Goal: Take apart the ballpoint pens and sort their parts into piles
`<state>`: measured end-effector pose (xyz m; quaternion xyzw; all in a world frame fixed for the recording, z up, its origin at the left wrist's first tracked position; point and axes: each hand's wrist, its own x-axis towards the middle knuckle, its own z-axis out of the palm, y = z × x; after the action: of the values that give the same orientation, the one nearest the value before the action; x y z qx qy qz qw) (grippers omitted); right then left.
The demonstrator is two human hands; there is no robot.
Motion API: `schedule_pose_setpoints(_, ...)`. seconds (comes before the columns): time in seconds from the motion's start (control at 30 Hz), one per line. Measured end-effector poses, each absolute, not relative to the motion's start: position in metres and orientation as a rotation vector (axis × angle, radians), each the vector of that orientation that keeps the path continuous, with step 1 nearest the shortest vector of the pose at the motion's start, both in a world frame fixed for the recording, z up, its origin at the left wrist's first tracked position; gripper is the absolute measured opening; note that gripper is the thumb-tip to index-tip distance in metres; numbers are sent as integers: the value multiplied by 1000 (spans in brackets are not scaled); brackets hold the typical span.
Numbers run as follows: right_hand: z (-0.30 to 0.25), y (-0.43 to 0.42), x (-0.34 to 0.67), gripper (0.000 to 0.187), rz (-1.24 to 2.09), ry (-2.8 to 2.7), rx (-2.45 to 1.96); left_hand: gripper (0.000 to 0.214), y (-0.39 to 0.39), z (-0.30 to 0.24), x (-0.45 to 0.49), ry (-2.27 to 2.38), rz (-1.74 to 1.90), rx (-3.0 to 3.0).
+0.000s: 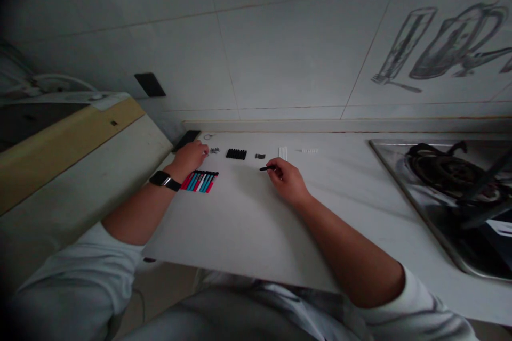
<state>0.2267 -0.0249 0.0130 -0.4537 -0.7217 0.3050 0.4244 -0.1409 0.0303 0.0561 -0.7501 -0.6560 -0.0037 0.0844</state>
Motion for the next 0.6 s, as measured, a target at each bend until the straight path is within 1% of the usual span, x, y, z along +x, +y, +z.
schedule_pose_setpoints(0.17, 8, -23, 229, 21, 754, -1827, -1128, 33, 41, 39, -140, -1858, 57, -2225)
schedule_pose_setpoints(0.37, 8, -24, 229, 21, 758, -1832, -1126, 26, 43, 39, -139, -1843, 55, -2240)
schedule_pose_setpoints(0.5, 9, -23, 229, 23, 778, -1807, -1139, 25, 38, 49, -136, -1854, 14, -2223)
schedule_pose_setpoints(0.6, 10, -21, 228, 27, 900, -1720, -1124, 20, 28, 62, -117, -1847, -140, -2298)
